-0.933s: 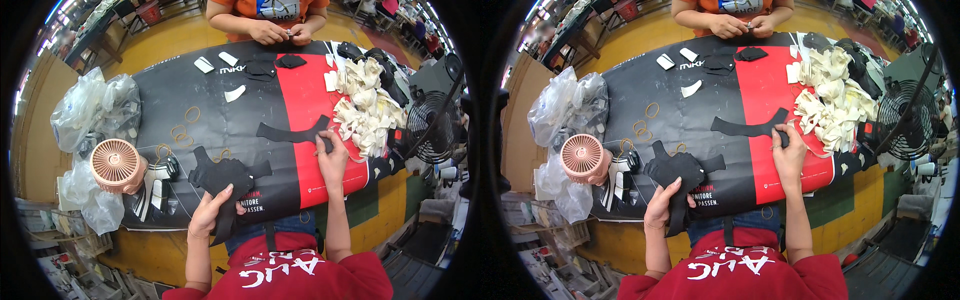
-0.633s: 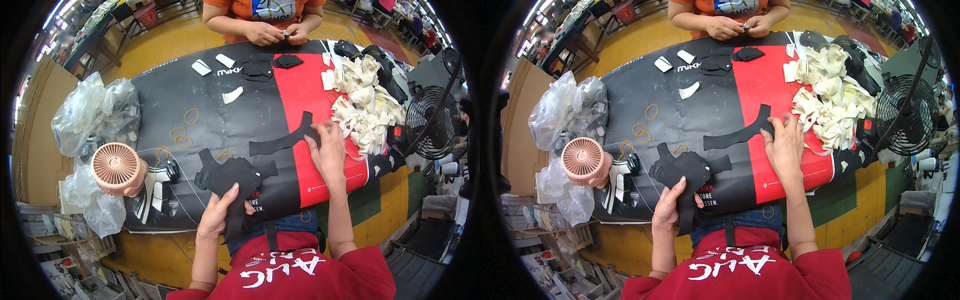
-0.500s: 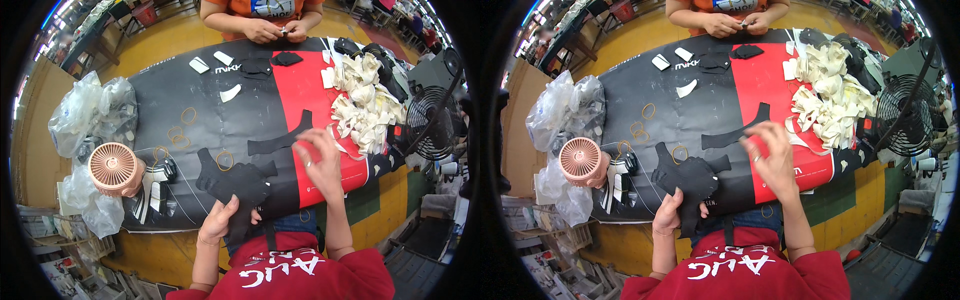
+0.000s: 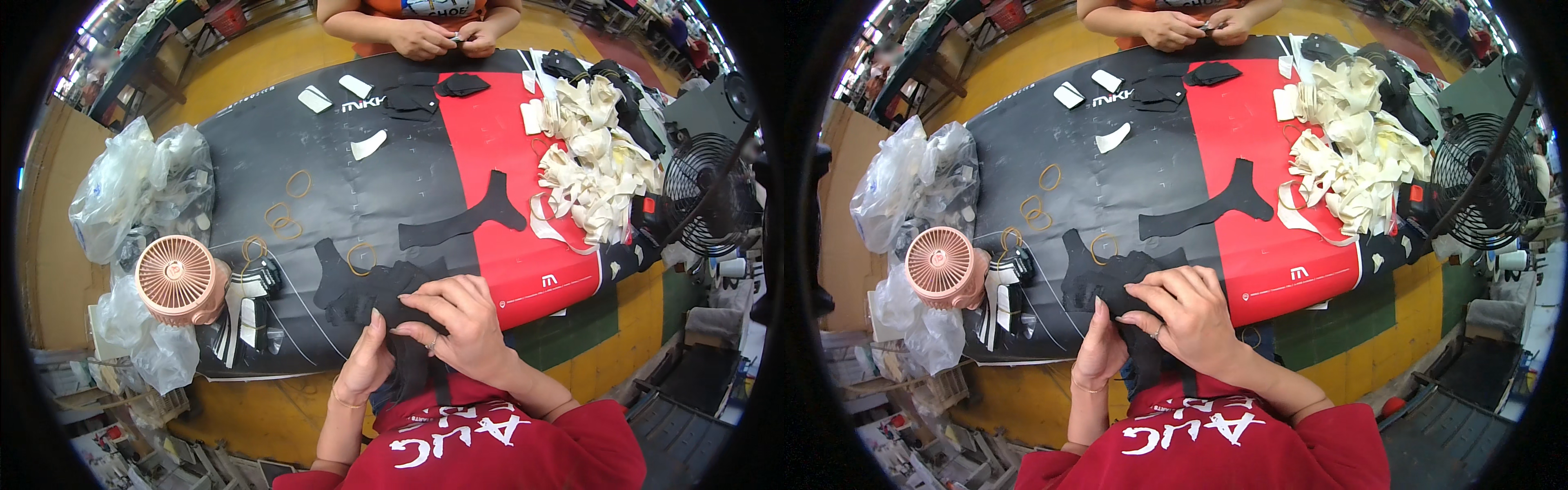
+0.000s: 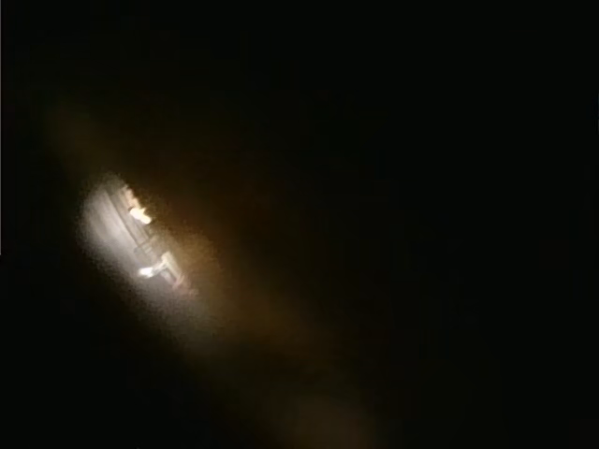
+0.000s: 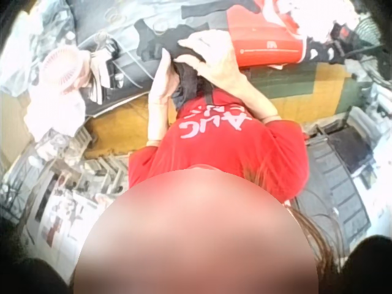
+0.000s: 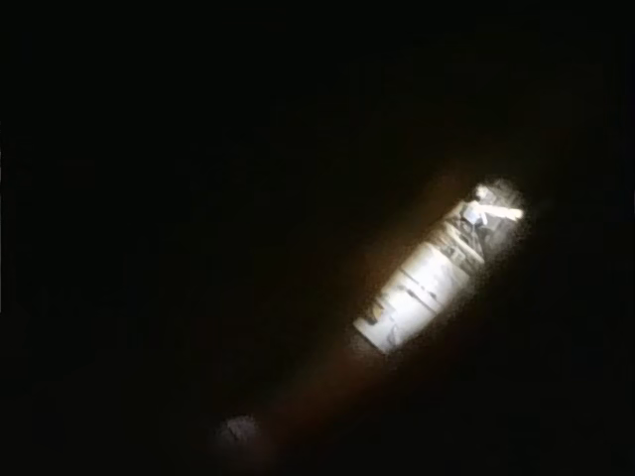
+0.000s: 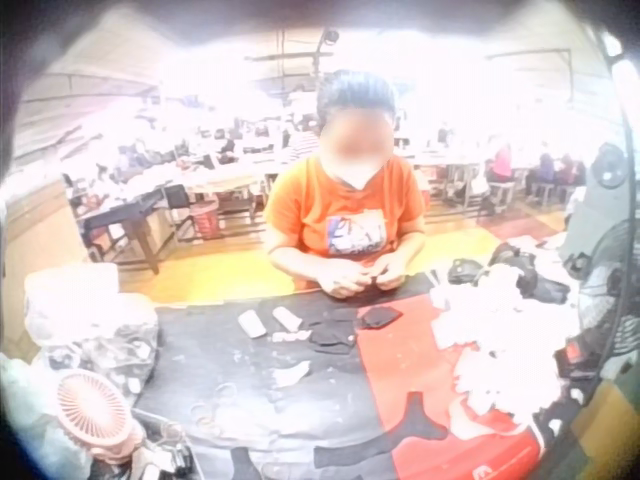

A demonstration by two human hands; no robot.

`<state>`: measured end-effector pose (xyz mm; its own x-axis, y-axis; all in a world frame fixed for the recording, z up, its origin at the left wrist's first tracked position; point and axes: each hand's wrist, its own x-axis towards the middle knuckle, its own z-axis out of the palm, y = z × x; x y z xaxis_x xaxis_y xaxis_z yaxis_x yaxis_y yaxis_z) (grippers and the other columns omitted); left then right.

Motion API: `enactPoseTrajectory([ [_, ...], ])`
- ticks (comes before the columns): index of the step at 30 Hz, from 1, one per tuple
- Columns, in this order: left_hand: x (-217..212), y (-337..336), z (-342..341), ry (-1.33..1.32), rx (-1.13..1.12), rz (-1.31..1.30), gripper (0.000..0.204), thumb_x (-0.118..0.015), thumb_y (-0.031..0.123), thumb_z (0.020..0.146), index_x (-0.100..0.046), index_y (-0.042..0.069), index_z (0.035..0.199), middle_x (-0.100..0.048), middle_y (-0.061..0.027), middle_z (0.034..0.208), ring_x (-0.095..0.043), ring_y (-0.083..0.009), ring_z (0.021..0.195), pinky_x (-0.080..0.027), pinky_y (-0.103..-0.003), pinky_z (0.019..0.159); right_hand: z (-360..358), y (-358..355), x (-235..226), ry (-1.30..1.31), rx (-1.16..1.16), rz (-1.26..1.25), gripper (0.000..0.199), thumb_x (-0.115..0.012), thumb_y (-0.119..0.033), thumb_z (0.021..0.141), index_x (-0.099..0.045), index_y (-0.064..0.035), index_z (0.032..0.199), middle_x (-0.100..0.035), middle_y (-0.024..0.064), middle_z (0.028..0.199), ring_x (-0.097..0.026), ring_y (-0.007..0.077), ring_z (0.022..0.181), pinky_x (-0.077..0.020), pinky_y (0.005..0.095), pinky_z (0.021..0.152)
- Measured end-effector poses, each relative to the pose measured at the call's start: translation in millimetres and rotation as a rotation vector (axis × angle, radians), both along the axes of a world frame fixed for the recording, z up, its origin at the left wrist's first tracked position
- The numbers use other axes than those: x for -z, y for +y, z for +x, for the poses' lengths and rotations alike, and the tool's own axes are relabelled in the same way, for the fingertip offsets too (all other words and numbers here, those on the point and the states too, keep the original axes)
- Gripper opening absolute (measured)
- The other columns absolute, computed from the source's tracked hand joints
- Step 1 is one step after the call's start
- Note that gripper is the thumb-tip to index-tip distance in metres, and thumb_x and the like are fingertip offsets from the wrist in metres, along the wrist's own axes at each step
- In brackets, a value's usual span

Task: The person repeatedly picks up small white and black fabric pieces from a table, folds or aligns them, and places them into piles. They also handle rubber bands and a small fan, moving items aside to reach the work. The person works one piece at a time, occasionally turning pieces over and stacking them.

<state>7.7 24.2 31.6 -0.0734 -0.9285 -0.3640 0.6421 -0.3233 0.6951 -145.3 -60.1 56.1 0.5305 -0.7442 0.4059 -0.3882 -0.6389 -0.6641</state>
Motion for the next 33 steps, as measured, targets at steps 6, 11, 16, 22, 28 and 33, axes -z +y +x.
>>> enactPoseTrajectory([
  [6,-2,-1,0,0.046,0.01,-0.025,0.056,-0.028,0.042,0.109,-0.04,0.002,0.145,-0.05,-0.0119,0.141,-0.051,-0.0222,0.128,-0.041,-0.039,0.109,4,12,4,-0.066,0.103,0.106,0.034,-0.082,-0.03,0.076,-0.072,-0.0078,0.1,-0.062,0.0023,0.092,-0.06,0.0171,0.08,-0.0419,0.0335,0.077],
  [11,0,1,-2,0.047,-0.052,-0.047,0.055,-0.029,0.042,0.109,-0.041,0.002,0.145,-0.05,-0.0119,0.142,-0.049,-0.0217,0.131,-0.038,-0.039,0.112,10,15,5,-0.073,0.125,-0.004,0.03,-0.083,-0.027,0.075,-0.072,-0.0078,0.096,-0.061,0.002,0.088,-0.058,0.0154,0.072,-0.042,0.0312,0.072],
  [16,5,-3,1,0.23,-0.056,-0.051,0.056,-0.031,0.041,0.109,-0.041,-0.002,0.143,-0.055,-0.0164,0.137,-0.059,-0.0263,0.119,-0.05,-0.04,0.1,-9,-4,-1,-0.138,-0.101,0.244,0.022,-0.082,-0.019,0.08,-0.068,-0.0042,0.089,-0.058,0.0042,0.075,-0.058,0.0158,0.065,-0.0412,0.029,0.06],
  [22,6,0,15,0.079,-0.124,0.032,0.058,-0.036,0.046,0.106,-0.044,0.0,0.14,-0.062,-0.0213,0.125,-0.067,-0.0345,0.103,-0.059,-0.045,0.084,-63,-54,-7,-0.575,0.302,0.536,0.019,-0.067,-0.015,0.096,-0.063,0.0034,0.1,-0.059,-0.0021,0.077,-0.053,0.0059,0.072,-0.0425,0.023,0.062],
  [28,1,10,33,0.229,-0.067,-0.072,0.054,-0.032,0.032,0.107,-0.05,-0.012,0.131,-0.067,-0.0276,0.113,-0.07,-0.0316,0.095,-0.058,-0.04,0.085,-74,-102,34,0.114,0.788,0.017,0.053,-0.065,-0.021,0.097,-0.047,0.0031,0.141,-0.063,0.0138,0.108,-0.062,0.0229,0.103,-0.0512,0.0342,0.087],
  [33,-10,10,26,-0.006,-0.029,0.048,0.038,-0.047,0.014,0.102,-0.052,-0.013,0.129,-0.067,-0.0246,0.114,-0.07,-0.0278,0.097,-0.059,-0.038,0.083,-47,-59,11,-0.153,0.282,0.349,0.031,-0.072,-0.017,0.09,-0.066,-0.002,0.117,-0.064,0.01,0.101,-0.062,0.0219,0.095,-0.0477,0.0323,0.087],
])
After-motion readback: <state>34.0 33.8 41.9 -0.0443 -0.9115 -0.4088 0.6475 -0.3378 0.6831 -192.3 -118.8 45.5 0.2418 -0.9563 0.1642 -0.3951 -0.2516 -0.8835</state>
